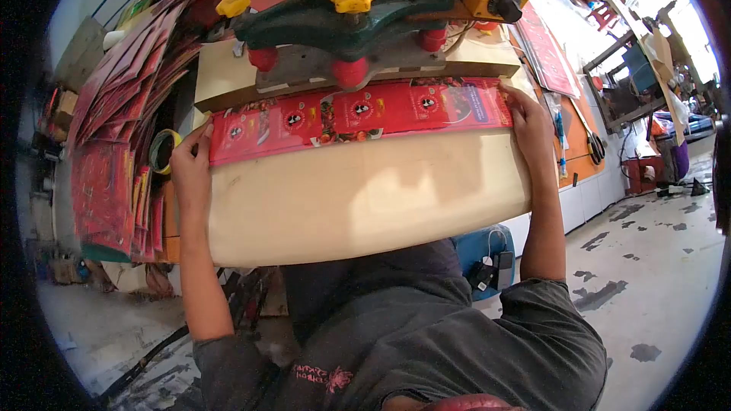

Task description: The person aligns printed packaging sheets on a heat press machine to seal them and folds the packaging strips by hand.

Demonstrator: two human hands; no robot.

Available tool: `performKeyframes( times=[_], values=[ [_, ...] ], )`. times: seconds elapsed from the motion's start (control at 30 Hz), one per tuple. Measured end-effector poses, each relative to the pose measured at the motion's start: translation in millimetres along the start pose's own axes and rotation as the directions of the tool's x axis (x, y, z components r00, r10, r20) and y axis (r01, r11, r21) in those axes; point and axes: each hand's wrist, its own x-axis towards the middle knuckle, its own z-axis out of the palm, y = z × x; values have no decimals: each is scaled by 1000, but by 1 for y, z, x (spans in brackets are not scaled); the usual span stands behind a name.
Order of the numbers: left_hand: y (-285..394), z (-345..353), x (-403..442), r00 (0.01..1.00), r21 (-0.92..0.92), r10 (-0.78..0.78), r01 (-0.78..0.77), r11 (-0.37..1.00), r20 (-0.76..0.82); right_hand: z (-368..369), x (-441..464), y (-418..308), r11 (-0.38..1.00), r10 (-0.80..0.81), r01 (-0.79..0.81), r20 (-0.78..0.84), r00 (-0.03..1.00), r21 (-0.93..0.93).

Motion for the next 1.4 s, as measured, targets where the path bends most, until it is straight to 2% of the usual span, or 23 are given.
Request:
performKeyframes(
  times=[0.1,0.17,0.2,0.27,0.37,0.43,0.5,0.57,0.63,0.7,0.73,0.83,0.9,0.97,1.0,1.23,1.3,1.4],
  values=[
    [4,-2,-2,998,39,39,-37,999,-45,1,-1,1,997,-43,44,-21,999,57],
    [9,-4,-6,998,131,38,-32,991,-44,-4,-1,-7,995,81,-85,73,994,50],
    [9,-6,-7,997,157,28,-17,987,-69,-3,0,-3,997,27,-30,56,998,71],
    [8,-8,-11,999,35,47,-46,998,-28,-3,1,4,990,-27,18,61,998,143],
    [12,-15,-22,1000,2,6,-6,1000,-8,-7,0,17,964,-39,8,113,993,264],
    [28,-22,-31,1000,8,8,-8,1000,-2,-13,-6,21,934,-23,-50,199,980,353],
    [44,-27,-43,996,-1,-94,94,996,8,-19,-15,14,931,-31,-48,210,977,361],
    [42,-28,-49,992,-30,-119,119,992,31,-23,-24,5,888,26,-128,231,973,441],
    [34,-28,-54,989,-67,-133,138,988,69,-17,-27,6,906,30,-104,183,983,411],
    [20,-24,-56,1000,-20,23,-23,1000,10,-14,-31,-1,925,47,-81,101,994,370],
    [29,-24,-59,999,-47,-24,25,999,25,-12,-33,-2,929,36,-59,69,997,366],
    [28,-25,-58,1000,13,1,-1,1000,5,-10,-36,-8,941,38,-36,-1,999,336],
    [31,-14,-55,998,-58,11,-8,998,55,-10,-37,-4,932,19,-10,-22,1000,363],
    [34,-21,-60,999,18,-44,43,999,7,-9,-36,-4,932,16,0,-41,999,362],
    [36,-23,-60,994,42,-88,85,995,59,-8,-37,-4,927,-3,19,-44,999,374],
    [19,-20,-60,998,-25,-67,67,997,-1,-5,-36,4,928,-26,48,-66,998,368],
    [12,-19,-58,998,-94,-69,68,993,-5,-6,-36,4,928,-5,10,-13,1000,372],
    [20,-19,-60,1000,-7,-14,14,1000,-19,-5,-37,2,931,-27,49,-65,998,361]
  ],
)
